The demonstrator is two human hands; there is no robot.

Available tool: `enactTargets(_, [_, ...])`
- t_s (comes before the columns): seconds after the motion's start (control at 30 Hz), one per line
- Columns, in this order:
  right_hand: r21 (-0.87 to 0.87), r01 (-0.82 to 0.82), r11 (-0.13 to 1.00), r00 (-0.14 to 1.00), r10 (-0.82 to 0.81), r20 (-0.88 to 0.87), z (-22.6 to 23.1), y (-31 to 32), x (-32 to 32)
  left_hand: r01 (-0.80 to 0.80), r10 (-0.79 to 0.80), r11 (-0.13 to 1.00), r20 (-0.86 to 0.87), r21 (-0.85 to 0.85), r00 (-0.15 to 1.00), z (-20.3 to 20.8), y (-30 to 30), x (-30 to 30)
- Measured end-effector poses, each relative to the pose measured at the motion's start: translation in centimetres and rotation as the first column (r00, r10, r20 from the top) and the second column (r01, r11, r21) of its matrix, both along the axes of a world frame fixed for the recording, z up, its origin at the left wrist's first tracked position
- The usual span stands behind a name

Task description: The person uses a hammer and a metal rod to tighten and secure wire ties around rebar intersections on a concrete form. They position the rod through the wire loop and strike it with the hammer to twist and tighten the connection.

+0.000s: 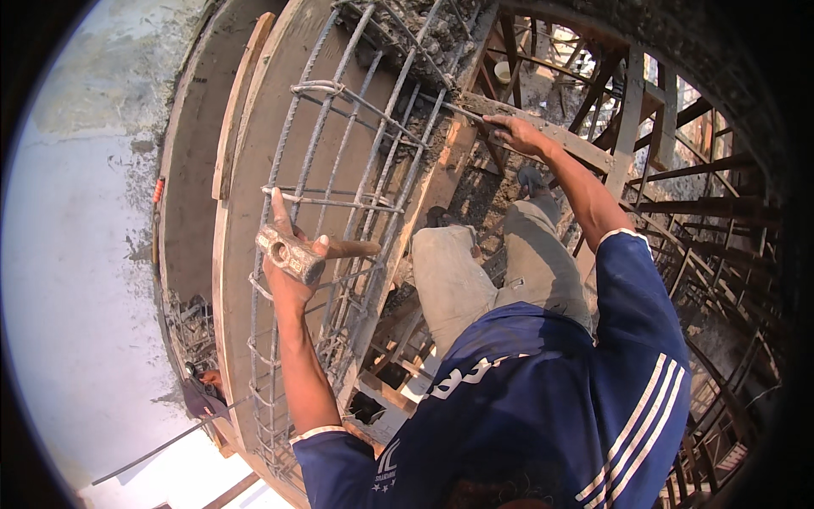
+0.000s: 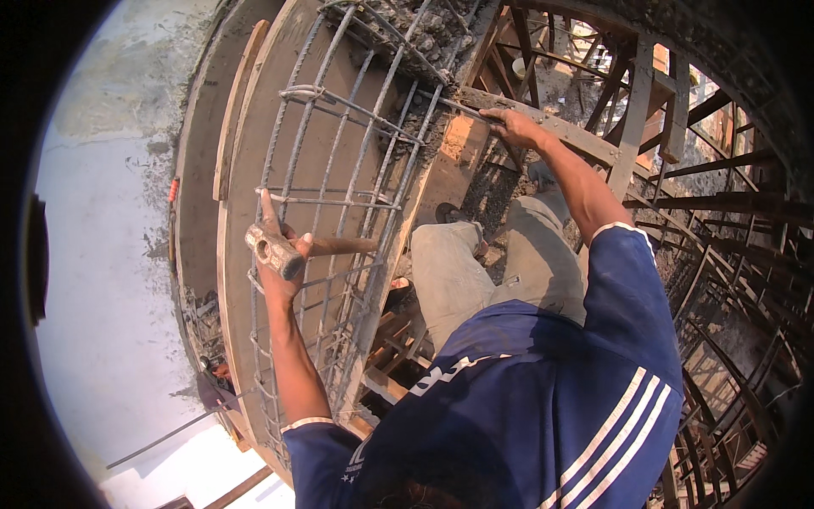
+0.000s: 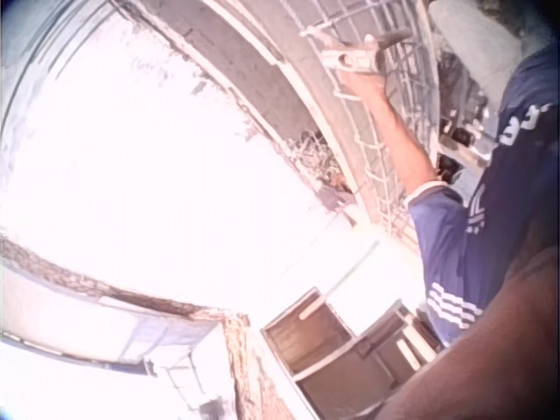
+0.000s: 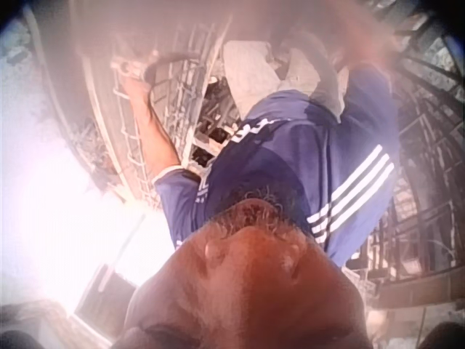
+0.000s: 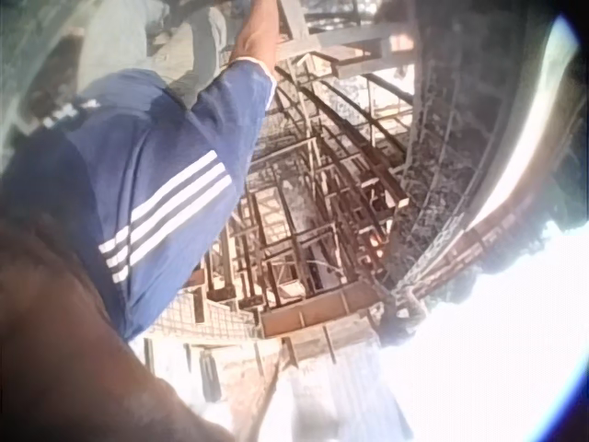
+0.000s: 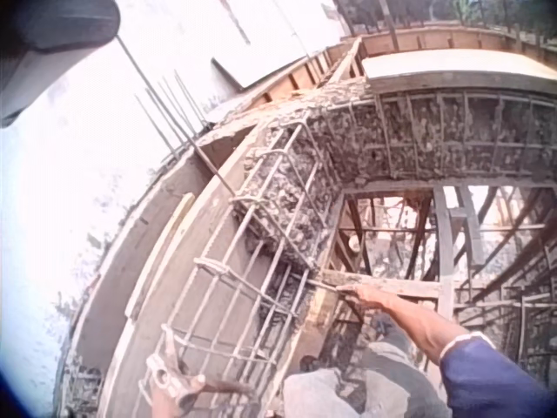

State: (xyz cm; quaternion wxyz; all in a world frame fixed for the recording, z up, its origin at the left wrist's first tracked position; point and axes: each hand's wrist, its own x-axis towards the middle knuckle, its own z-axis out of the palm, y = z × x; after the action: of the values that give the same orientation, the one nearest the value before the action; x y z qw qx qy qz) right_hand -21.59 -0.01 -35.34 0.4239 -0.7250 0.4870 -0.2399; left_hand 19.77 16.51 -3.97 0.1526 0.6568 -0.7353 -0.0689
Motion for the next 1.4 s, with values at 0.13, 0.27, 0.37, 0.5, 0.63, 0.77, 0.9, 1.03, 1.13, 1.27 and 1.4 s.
enactTargets(0.13, [-0.065, -0.089, 0.994, 0.996, 0.089, -0.003, -2.1, 0.4, 2.2, 0.042, -0.040, 0.999, 0.061, -0.022, 0.997, 0.2, -0.5, -0.2])
enactTargets(0.27, [-0.114, -0.233, 0.966, 0.972, 0.233, -0.015, -0.1, 2.2, -1.5, 0.016, -0.017, 1.000, 0.032, 0.004, 0.999, 0.7, -0.2, -0.3])
enactTargets(0.37, [0.075, -0.242, 0.967, 0.957, 0.251, -0.148, 5.4, 4.6, -3.7, 0.017, -0.017, 1.000, 0.014, 0.006, 1.000, 0.6, 0.2, -0.1])
enactTargets(0.5, [0.021, -0.218, 0.976, 0.968, 0.219, -0.126, 4.5, 7.8, -4.4, -0.023, 0.018, 0.996, 0.048, 0.091, 0.999, 0.5, -0.3, 0.0])
enactTargets(0.63, [0.078, -0.239, 0.968, 0.964, 0.246, -0.099, 4.0, 11.3, -2.2, -0.028, 0.025, 0.997, 0.035, 0.072, 0.999, 1.1, 0.1, -0.6])
enactTargets(0.77, [-0.125, -0.131, 0.984, 0.989, 0.138, 0.052, 0.1, 12.9, 2.4, -0.008, 0.007, 0.999, 0.033, 0.032, 0.999, 1.4, -0.2, -0.5])
enactTargets(0.9, [0.007, 0.015, 1.000, 0.991, -0.014, -0.132, 0.6, 8.5, 8.1, -0.027, 0.025, 0.998, 0.042, 0.063, 0.999, 1.1, 0.0, -0.7])
enactTargets(1.03, [-0.067, 0.213, 0.975, 0.954, -0.222, -0.203, -0.5, 9.3, 4.8, -0.006, 0.004, 0.998, 0.029, 0.059, 1.000, 1.6, -0.3, -1.1])
enactTargets(1.13, [-0.052, 0.513, 0.857, 0.837, -0.512, -0.194, -1.5, 11.2, 0.4, -0.056, 0.055, 0.997, 0.020, 0.060, 0.998, 1.7, 0.0, -1.1])
enactTargets(1.27, [-0.106, 0.388, 0.916, 0.853, -0.400, -0.334, 1.1, 13.5, -1.7, -0.053, 0.047, 0.996, 0.091, 0.070, 0.995, 1.4, 0.2, -0.8])
enactTargets(1.4, [-0.016, 0.219, 0.976, 0.932, -0.215, -0.291, 4.2, 16.8, 1.4, -0.027, 0.023, 0.999, 0.117, 0.027, 0.993, 1.5, 0.4, -1.1])
